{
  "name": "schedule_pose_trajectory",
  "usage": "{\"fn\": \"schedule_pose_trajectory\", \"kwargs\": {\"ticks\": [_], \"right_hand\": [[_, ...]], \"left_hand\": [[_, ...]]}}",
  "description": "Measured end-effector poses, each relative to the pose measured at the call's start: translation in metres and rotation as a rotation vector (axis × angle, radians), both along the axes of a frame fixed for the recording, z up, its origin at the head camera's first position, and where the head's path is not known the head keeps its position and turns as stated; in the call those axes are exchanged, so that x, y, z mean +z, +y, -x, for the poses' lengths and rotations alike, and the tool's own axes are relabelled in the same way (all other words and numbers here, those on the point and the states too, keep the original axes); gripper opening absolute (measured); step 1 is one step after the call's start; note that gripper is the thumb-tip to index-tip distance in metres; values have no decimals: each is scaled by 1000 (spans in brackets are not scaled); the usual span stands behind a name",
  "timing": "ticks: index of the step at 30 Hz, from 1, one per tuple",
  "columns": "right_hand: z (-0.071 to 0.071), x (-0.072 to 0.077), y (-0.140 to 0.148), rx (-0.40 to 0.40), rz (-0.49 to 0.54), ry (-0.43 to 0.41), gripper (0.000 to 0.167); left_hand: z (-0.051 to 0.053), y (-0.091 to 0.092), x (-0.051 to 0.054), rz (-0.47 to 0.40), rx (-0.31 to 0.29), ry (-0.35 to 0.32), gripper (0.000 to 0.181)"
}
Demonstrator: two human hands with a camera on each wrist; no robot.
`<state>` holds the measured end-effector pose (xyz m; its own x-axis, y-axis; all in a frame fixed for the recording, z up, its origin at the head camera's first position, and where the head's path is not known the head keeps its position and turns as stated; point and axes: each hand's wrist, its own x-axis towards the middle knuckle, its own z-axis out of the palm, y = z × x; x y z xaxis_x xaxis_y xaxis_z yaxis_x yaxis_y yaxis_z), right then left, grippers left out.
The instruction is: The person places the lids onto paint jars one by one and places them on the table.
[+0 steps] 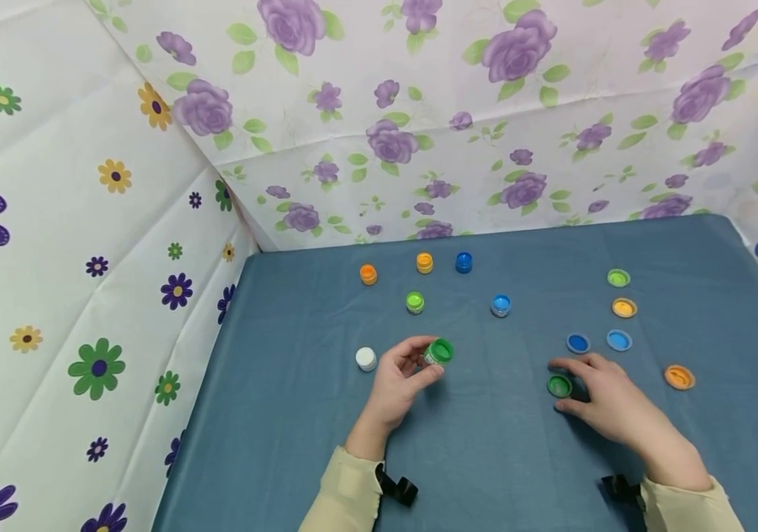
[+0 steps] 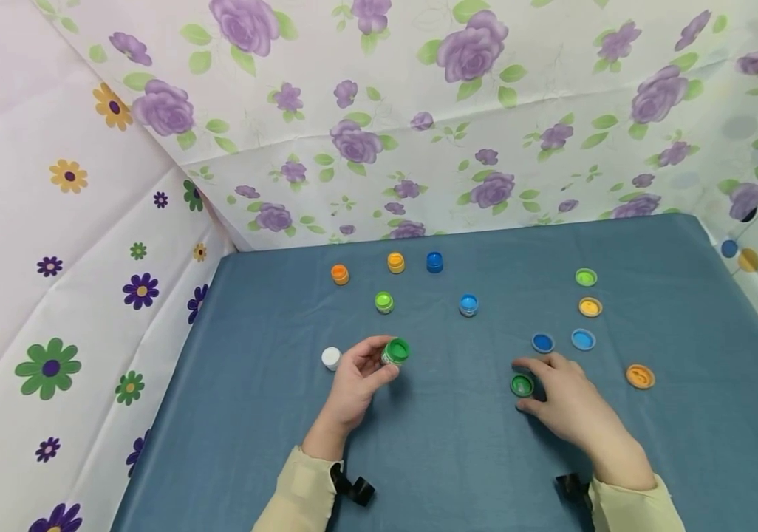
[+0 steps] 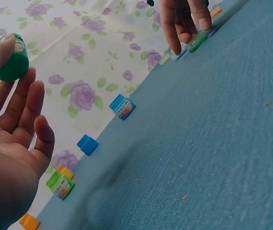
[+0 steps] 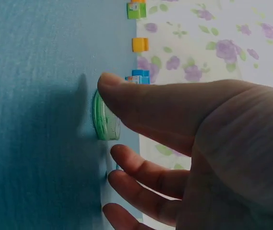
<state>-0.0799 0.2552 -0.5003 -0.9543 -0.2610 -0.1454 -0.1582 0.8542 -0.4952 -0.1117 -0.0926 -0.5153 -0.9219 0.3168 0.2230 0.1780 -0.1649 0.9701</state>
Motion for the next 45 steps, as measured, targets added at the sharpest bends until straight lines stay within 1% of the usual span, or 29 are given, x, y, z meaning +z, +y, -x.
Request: {"fn": "schedule_pose_trajectory", "kwargs": {"ticks": [4,7,12,14,19,23,26,29,30,33,37,39,42,45], "right_hand": [[0,0,-2,-20,-16,-13,55],[0,-1,-6,-35,-38,-24,49],[1,-1,-10,-54,-70,-32,42],[1,-2,-10,-56,-70,-35,41],[1,-3,-11,-64,-65,-42,39],[2,0,-15,-92,-42,-45,36],[4,6,-20,-128,21,-33,35],[4,15,-29,-149,112,21,36],[3,18,-33,-153,147,46,37],[2,27,-47,-129,249,150,37],[1,35,-67,-99,378,275,38],[1,39,-76,-99,450,289,37],[0,44,-89,-104,566,262,37],[0,47,-99,-85,641,242,43]], "left_hand": [[1,-1,0,-35,-21,-6,39],[2,-1,0,-52,-36,5,40],[4,-1,0,-56,-56,-1,50],[4,-1,1,-55,-58,-7,52],[2,-1,1,-60,-54,-22,46],[1,-1,1,-68,-57,-32,50],[0,-1,1,-76,-57,-32,54],[0,-1,1,-81,-48,-32,55],[0,-1,1,-81,-45,-32,55],[0,-1,0,-74,-39,-35,55],[-1,-2,0,-61,-39,-43,61],[-1,-2,0,-54,-38,-48,65],[-1,-3,1,-52,-38,-56,67],[-2,-3,1,-53,-34,-57,64]]}}
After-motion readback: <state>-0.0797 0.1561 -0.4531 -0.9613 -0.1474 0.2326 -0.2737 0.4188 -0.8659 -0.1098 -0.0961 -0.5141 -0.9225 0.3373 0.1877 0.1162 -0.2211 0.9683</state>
